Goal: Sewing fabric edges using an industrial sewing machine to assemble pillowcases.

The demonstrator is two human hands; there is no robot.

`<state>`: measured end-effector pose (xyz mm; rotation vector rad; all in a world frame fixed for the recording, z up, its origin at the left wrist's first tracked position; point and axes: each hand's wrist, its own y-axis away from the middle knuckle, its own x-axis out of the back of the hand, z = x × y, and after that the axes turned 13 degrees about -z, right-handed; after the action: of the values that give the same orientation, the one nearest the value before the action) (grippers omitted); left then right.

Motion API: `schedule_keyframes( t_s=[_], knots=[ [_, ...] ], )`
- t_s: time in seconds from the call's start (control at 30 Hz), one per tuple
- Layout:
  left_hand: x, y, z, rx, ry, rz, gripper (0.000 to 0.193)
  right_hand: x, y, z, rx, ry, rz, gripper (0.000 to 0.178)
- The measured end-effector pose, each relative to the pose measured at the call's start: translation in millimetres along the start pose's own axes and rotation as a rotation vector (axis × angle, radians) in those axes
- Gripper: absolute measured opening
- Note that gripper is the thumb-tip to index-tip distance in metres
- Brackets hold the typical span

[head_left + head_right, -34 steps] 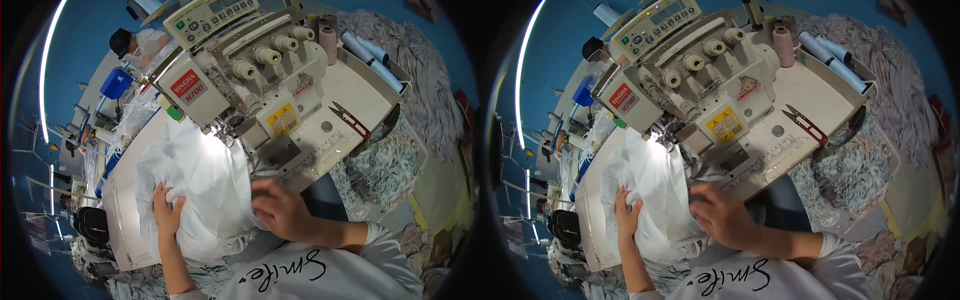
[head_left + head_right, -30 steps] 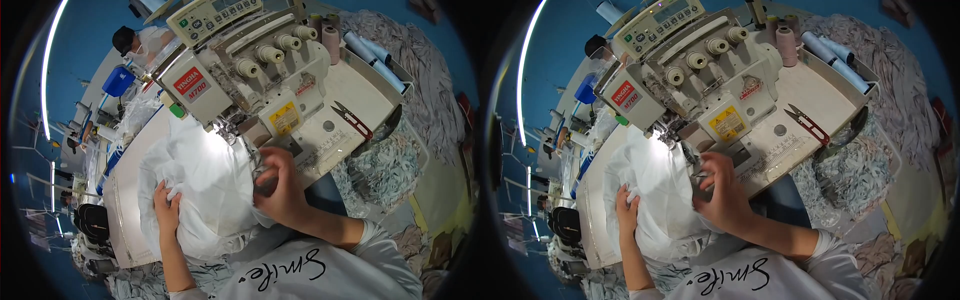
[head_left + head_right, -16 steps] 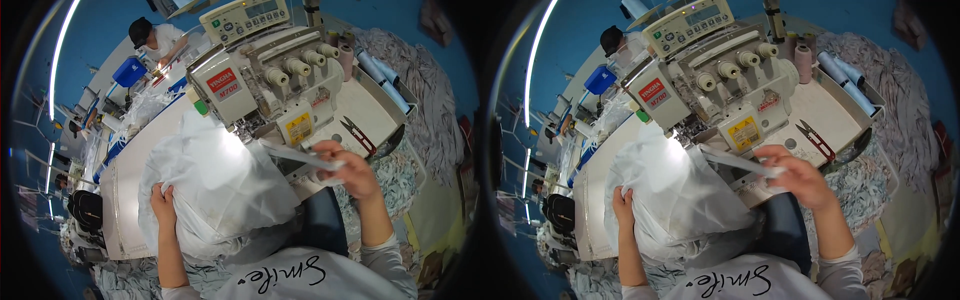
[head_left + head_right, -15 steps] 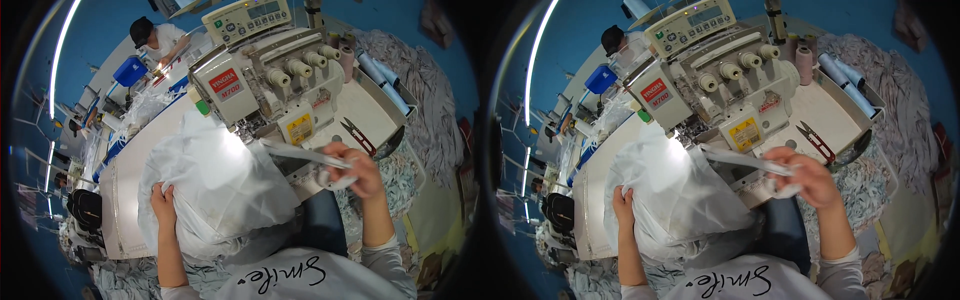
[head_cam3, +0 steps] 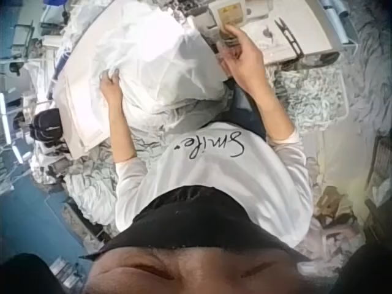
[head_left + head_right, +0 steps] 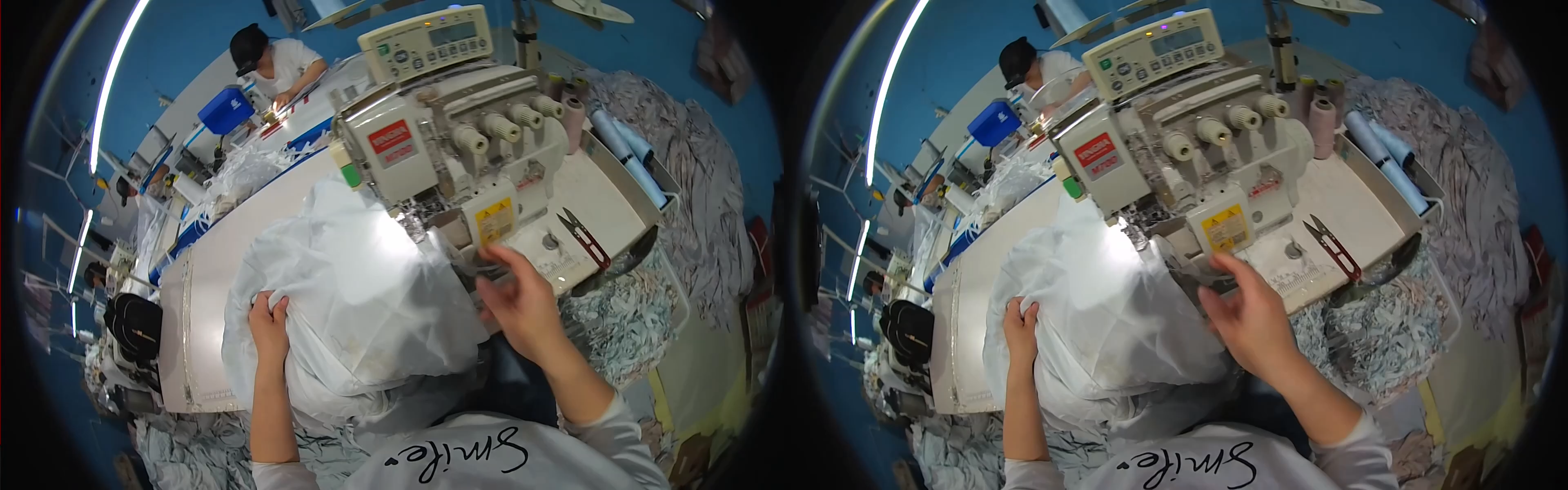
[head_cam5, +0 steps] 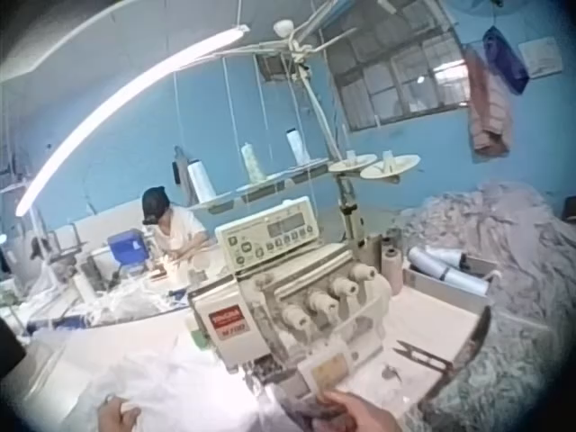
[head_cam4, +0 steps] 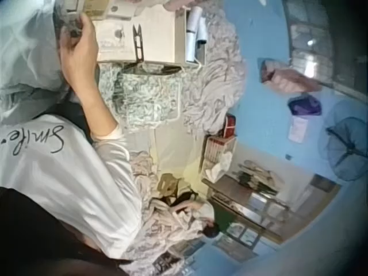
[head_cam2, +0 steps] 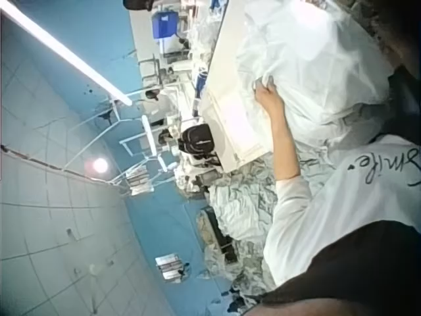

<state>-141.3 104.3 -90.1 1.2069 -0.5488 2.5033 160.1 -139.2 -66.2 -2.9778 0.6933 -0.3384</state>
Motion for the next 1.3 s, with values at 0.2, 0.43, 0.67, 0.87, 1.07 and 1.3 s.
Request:
schedule_keyframes(
  t_s=[0.2, 0.43, 0.67, 0.87, 1.07, 1.3],
  knots=[
    [-1, 3, -5, -0.014, 0.001, -0.019, 0.013, -25, -30, 24, 0.323, 0.520, 0.275, 0.056],
    [-7, -1, -8, 0.049, 0.040, -0.057, 0.016, -26, -40, 31, 0.526, 0.259, 0.307, 0.018],
    [-6, 2, -16, 0.036, 0.058, -0.058, 0.015, 36, -16, 29, 0.215, -0.592, 0.008, 0.008],
    [-8, 0, -5, 0.093, 0.045, -0.060, 0.016, 223, 41, 107, 0.413, -0.659, 0.707, 0.018],
    [-3, 1, -7, 0.041, 0.006, -0.031, 0.014, 157, 51, 49, 0.226, 0.505, 1.293, 0.021],
    [6, 7, 1, 0.155, 0.159, -0.117, 0.026, 15, 2, -16, -0.006, -0.137, -0.272, 0.030]
  ],
)
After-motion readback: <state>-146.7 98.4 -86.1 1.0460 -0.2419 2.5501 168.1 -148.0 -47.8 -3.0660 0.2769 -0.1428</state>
